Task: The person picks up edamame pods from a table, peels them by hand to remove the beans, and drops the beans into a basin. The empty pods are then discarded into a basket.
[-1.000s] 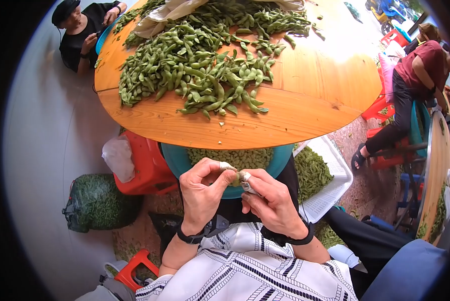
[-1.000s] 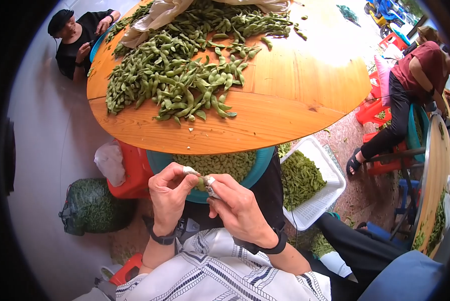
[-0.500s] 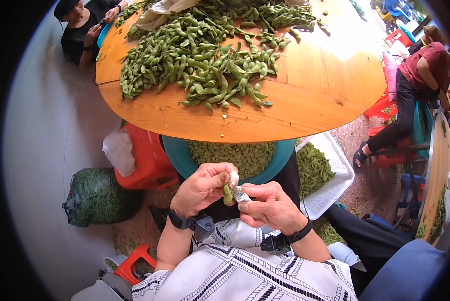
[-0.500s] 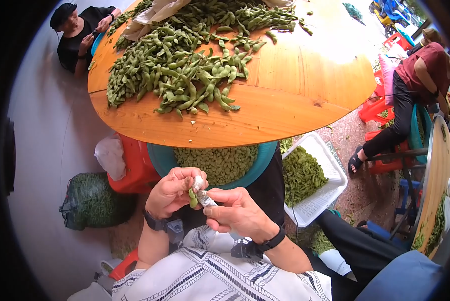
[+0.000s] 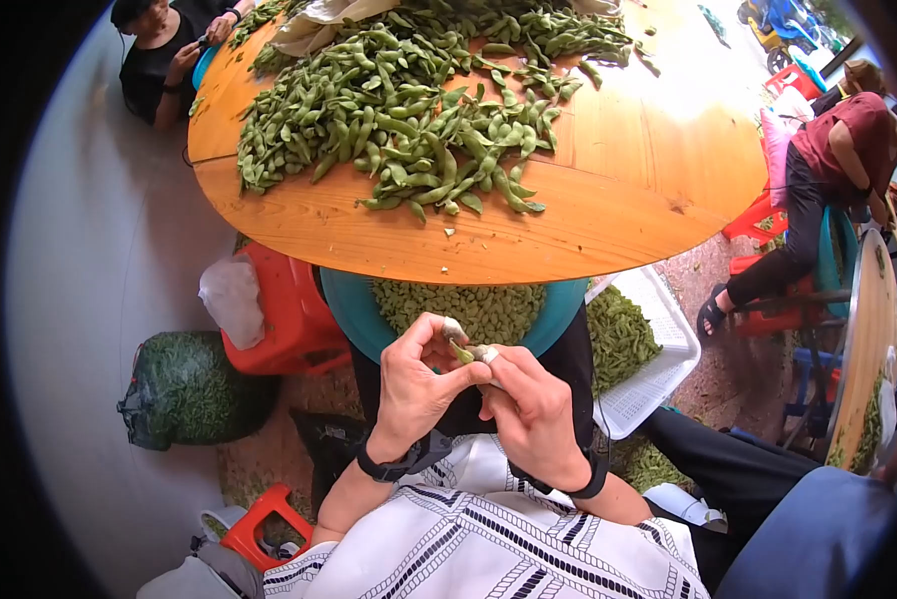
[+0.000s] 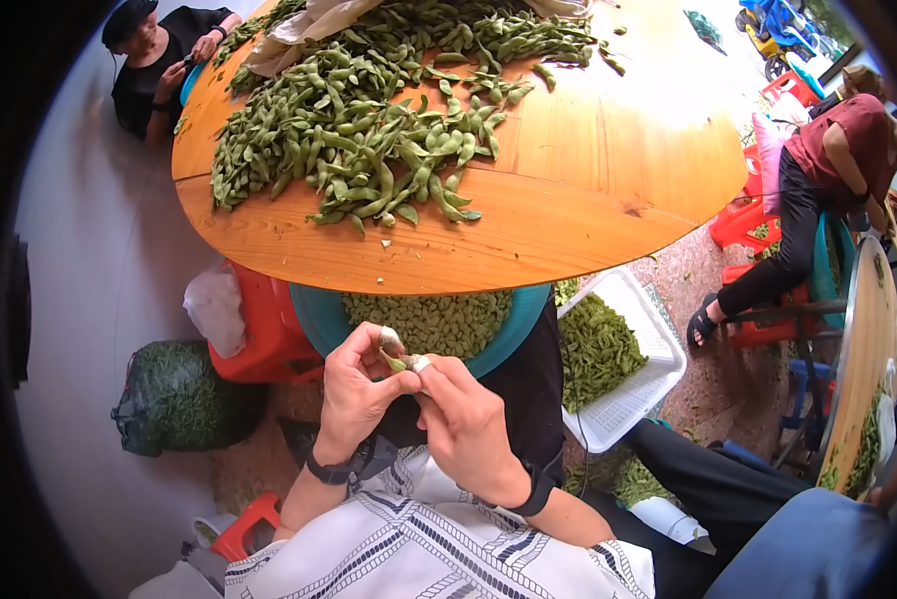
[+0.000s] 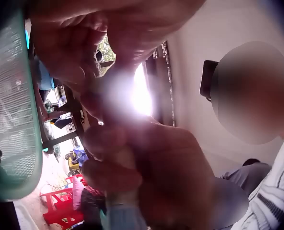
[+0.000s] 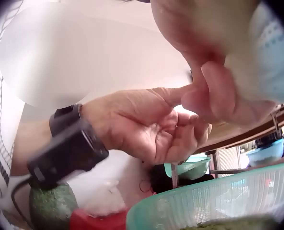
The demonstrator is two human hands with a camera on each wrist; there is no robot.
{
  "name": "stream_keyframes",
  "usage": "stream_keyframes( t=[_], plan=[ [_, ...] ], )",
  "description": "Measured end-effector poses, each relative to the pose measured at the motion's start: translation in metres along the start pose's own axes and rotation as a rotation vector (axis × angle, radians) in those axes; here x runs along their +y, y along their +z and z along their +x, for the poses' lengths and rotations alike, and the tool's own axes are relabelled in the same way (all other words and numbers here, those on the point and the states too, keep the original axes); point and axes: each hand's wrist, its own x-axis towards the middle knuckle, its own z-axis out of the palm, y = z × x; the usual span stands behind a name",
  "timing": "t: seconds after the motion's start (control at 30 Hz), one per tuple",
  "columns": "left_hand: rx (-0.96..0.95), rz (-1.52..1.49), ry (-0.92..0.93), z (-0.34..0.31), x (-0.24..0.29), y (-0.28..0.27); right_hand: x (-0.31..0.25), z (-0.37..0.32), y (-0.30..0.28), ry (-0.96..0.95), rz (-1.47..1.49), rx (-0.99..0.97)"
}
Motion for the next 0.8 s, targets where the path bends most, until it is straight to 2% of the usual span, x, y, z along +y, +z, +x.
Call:
stream_keyframes(
  t=[0.07, 0.1, 0.2, 0.27, 0.33, 0.37, 0.43, 0.6, 0.63, 0.7, 0.77, 0.8],
  plan=[
    [0.003, -0.228, -0.011, -0.002, 0.003, 0.003, 0.000, -0.003, 0.003, -0.068, -0.103, 0.036],
    [0.003, -0.228, -0.011, -0.003, 0.004, 0.003, 0.000, -0.004, 0.003, -0.135, -0.206, 0.073],
    [0.012, -0.176, 0.033, -0.005, 0.004, 0.001, 0.003, -0.003, 0.003, -0.126, -0.165, 0.084],
    [0.043, 0.009, 0.099, -0.004, -0.002, 0.000, 0.008, -0.001, 0.000, -0.109, -0.124, 0.098],
    [0.020, -0.106, 0.033, -0.002, 0.001, -0.003, 0.013, 0.004, -0.011, 0.155, 0.201, -0.077],
    [-0.003, -0.222, -0.037, -0.001, 0.002, -0.003, 0.014, 0.006, -0.013, 0.154, 0.201, -0.077],
    [-0.010, -0.223, -0.082, 0.003, 0.002, -0.003, 0.014, 0.008, -0.017, 0.409, 0.517, -0.127],
    [0.060, -0.281, -0.188, 0.011, -0.007, 0.004, 0.027, 0.020, -0.019, 0.500, 0.438, -0.170],
    [0.096, -0.208, -0.182, 0.012, -0.012, 0.006, 0.031, 0.022, -0.017, 0.499, 0.437, -0.170],
    [0.132, -0.134, -0.176, 0.014, -0.013, 0.011, 0.036, 0.025, -0.010, 0.471, 0.387, 0.017],
    [0.311, 0.187, 0.052, 0.015, -0.010, 0.018, 0.044, 0.026, -0.004, 0.426, 0.389, 0.078],
    [0.311, 0.187, 0.050, 0.015, -0.007, 0.019, 0.040, 0.029, -0.001, 0.376, 0.332, 0.093]
  ],
)
